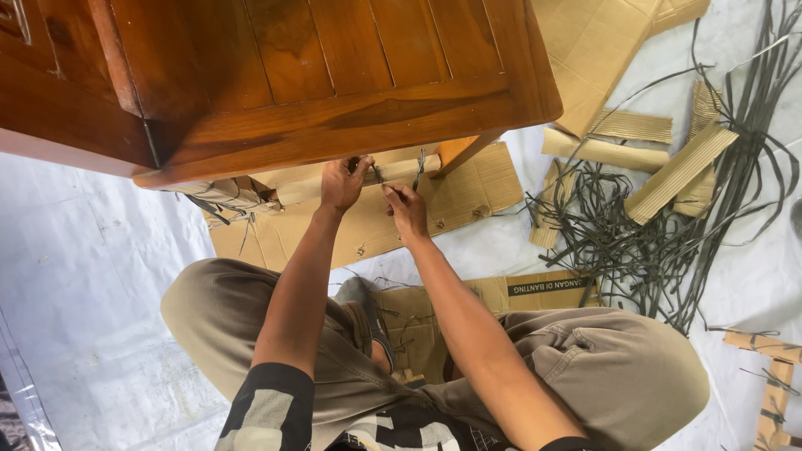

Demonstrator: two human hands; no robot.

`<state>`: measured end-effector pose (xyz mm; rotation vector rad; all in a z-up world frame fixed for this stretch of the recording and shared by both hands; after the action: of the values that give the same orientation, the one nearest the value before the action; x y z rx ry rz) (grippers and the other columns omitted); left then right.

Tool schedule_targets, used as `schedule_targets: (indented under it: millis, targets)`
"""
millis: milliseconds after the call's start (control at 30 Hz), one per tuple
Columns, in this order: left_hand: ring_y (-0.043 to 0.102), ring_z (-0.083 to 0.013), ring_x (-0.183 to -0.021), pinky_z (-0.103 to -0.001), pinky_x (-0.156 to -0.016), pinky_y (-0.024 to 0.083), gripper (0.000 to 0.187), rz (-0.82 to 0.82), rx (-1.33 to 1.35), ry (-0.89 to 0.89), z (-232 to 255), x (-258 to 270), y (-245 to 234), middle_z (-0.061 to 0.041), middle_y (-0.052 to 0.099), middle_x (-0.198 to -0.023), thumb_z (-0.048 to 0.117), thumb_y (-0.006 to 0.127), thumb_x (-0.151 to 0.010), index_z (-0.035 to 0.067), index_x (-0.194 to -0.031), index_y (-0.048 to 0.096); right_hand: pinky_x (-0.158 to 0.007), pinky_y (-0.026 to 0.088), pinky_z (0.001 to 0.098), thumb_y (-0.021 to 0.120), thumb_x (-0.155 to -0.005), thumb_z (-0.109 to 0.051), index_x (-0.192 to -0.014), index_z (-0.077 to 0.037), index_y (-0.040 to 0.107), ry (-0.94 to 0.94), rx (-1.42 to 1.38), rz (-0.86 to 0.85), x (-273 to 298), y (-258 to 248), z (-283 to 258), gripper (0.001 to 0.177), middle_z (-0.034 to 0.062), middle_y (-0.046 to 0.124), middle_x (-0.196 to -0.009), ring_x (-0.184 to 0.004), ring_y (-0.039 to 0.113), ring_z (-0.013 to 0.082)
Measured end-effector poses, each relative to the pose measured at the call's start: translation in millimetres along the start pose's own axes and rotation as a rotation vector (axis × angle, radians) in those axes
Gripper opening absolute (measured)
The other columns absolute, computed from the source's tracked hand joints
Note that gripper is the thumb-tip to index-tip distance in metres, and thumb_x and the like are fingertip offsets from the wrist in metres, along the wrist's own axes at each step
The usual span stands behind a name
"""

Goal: Wrapping furniture legs with cardboard and tying them with string.

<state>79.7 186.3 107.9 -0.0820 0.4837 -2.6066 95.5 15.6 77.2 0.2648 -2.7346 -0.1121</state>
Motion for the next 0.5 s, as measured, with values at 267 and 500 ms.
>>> schedule_targets:
  millis: [267, 500]
  targets:
    - [0.074, -0.0276, -0.078, -0.039, -0.073, 0.057, 0.022, 0.104, -0.036, 0.014, -1.5, 3.2, 3.4, -0.007, 0.073, -0.076, 0.031, 0.071, -0.1, 0.015, -0.087, 0.076, -0.053, 0.055, 0.0198, 0.075, -0.094, -0.017, -0.101, -0.008, 0.076, -0.067, 0.08, -0.024, -2.0, -5.6, 10.7, 0.012, 0.004, 0.066, -0.075, -0.059, 0.058, 0.0075]
    - [0.071, -0.0324, -0.07, -0.039, -0.067, 0.054, 0.026, 0.179, -0.061, 0.013, 4.0, 2.0, 4.3, -0.012, 0.068, -0.067, 0.026, 0.072, -0.098, 0.009, -0.078, 0.074, -0.053, 0.055, 0.0229, 0.073, -0.095, -0.019, -0.097, -0.01, 0.074, -0.087, 0.191, -0.028, 4.3, -6.4, 9.5, 0.009, 0.0044, 0.066, -0.073, -0.059, 0.059, 0.0092]
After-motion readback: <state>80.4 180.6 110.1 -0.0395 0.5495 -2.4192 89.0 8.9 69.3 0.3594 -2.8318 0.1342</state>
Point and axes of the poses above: each hand's wrist, its own x-axis away from the middle knuckle, its own y-axis out of the palm, z = x × y, the point moved 2 cm from there along -x, towards the middle knuckle
